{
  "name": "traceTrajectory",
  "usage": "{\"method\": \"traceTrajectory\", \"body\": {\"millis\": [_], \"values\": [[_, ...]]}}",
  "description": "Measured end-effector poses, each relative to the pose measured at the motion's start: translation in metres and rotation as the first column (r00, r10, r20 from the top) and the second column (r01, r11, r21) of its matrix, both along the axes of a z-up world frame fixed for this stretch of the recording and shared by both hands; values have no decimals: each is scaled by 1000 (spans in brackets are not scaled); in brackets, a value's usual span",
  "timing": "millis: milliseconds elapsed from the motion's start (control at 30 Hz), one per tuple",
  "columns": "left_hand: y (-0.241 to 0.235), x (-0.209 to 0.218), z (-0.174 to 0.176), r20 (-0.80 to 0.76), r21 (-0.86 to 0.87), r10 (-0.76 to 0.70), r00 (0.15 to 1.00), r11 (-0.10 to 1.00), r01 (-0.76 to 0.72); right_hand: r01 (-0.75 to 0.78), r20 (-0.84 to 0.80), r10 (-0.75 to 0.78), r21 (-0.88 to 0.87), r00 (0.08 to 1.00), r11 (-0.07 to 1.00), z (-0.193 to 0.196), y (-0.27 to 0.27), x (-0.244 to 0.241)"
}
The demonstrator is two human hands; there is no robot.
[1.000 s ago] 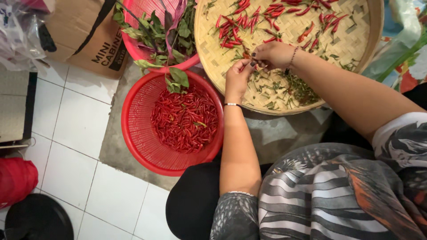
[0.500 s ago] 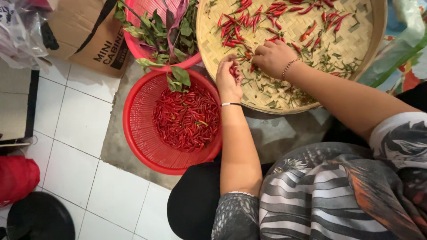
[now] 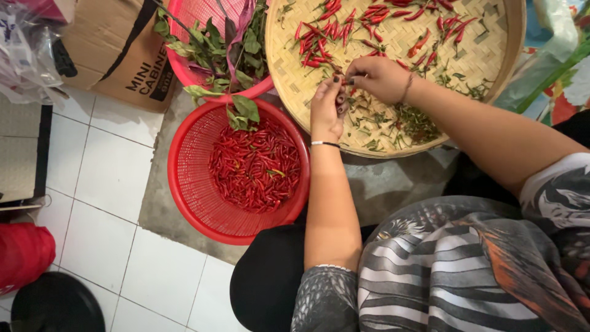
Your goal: The person removes stems from red chilies one by one, placing the de-stemmed chilies into a red basket and the stems onto a woven tray. The person works continuously, handling each chili individually.
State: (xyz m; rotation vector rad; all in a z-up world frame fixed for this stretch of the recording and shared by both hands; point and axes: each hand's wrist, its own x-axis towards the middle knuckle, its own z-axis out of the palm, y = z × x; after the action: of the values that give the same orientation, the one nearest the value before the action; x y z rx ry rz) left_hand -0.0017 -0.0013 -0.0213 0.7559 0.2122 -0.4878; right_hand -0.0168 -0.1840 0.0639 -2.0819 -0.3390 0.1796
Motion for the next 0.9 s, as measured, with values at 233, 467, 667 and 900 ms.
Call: {"method": "traceTrajectory", "body": {"millis": [233,467,667,900], "values": [[15,4,11,-48,-192,10,999,981,-20,4,-39,-19,-354,999,935,-15,-17,16],[18,7,3,-49,293,120,992,951,-101,146,308,148,-755,940,639,2,0,-2],[8,0,-3,122,396,16,992,916,-63,146,254,-34,-438,967,887,11,8,-2],[23,9,-10,-143,-141,91,986,984,-111,4,-59,-10,-109,998,994,4,14,14]]}}
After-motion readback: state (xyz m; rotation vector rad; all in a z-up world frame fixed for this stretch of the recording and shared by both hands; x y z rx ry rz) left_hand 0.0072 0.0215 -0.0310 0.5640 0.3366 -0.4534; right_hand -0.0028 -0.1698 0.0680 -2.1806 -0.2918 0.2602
